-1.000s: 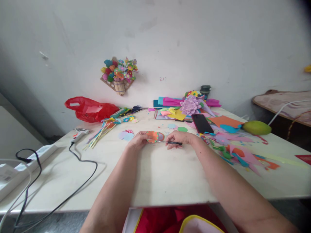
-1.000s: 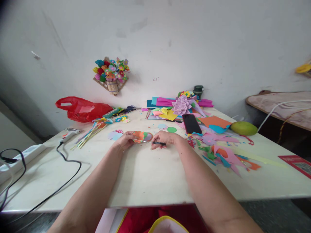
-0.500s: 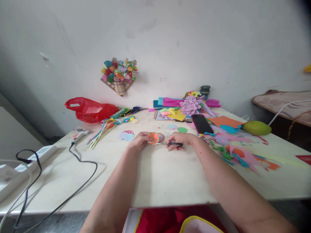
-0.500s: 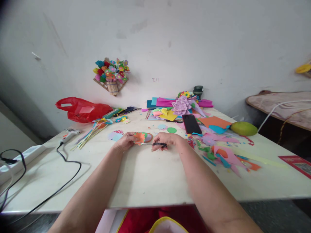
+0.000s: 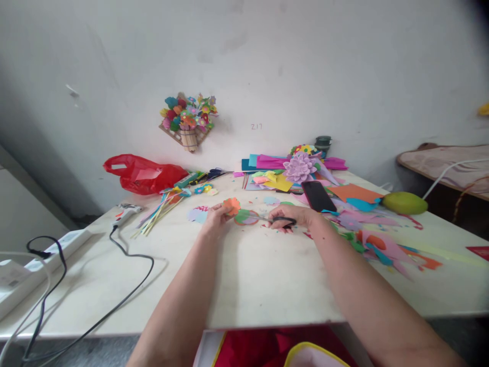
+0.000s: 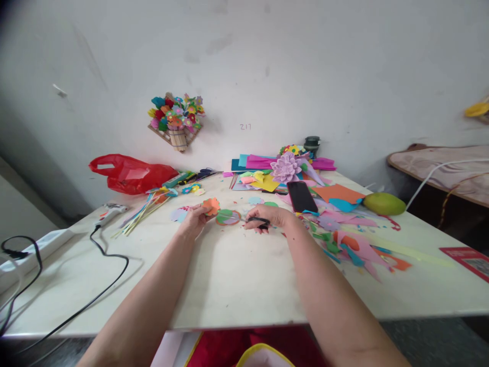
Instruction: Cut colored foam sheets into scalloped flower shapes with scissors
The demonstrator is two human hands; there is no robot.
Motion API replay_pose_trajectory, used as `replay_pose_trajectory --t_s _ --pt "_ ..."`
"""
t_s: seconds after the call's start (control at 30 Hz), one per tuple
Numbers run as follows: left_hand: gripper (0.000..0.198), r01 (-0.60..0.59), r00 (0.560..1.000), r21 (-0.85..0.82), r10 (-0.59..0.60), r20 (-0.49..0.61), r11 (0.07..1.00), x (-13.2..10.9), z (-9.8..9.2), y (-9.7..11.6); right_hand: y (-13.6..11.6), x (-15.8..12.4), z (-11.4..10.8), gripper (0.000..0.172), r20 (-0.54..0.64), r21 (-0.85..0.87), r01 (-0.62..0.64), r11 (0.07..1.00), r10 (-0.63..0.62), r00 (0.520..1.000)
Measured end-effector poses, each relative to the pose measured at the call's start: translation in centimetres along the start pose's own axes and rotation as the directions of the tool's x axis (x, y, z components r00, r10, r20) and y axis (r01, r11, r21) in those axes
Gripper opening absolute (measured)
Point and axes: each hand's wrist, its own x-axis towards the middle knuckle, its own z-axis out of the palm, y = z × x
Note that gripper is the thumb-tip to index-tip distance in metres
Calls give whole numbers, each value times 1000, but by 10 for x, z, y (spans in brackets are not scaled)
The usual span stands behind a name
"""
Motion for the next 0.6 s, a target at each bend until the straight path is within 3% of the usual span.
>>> replay_pose_trajectory --t_s 0.1,0.17,0.27,0.4,0.6 --pt "12 -9 999 -46 7 -44 999 1 1 0 6 5 -3 23 -144 136 120 983 -100 985" --pt "12 4 999 -54 -6 -44 999 1 3 -2 8 14 1 25 -350 255 238 937 -140 926" --pt "14 26 999 -49 -27 -18 998 -1 8 -6 4 31 15 37 -556 382 310 871 -52 830" --pt "17 28 999 -41 -27 19 999 -4 14 -9 -7 47 39 41 -591 493 292 820 69 803" --pt "19 23 999 -34 -22 49 999 -4 17 -14 -17 50 56 38 -636 546 361 756 94 766"
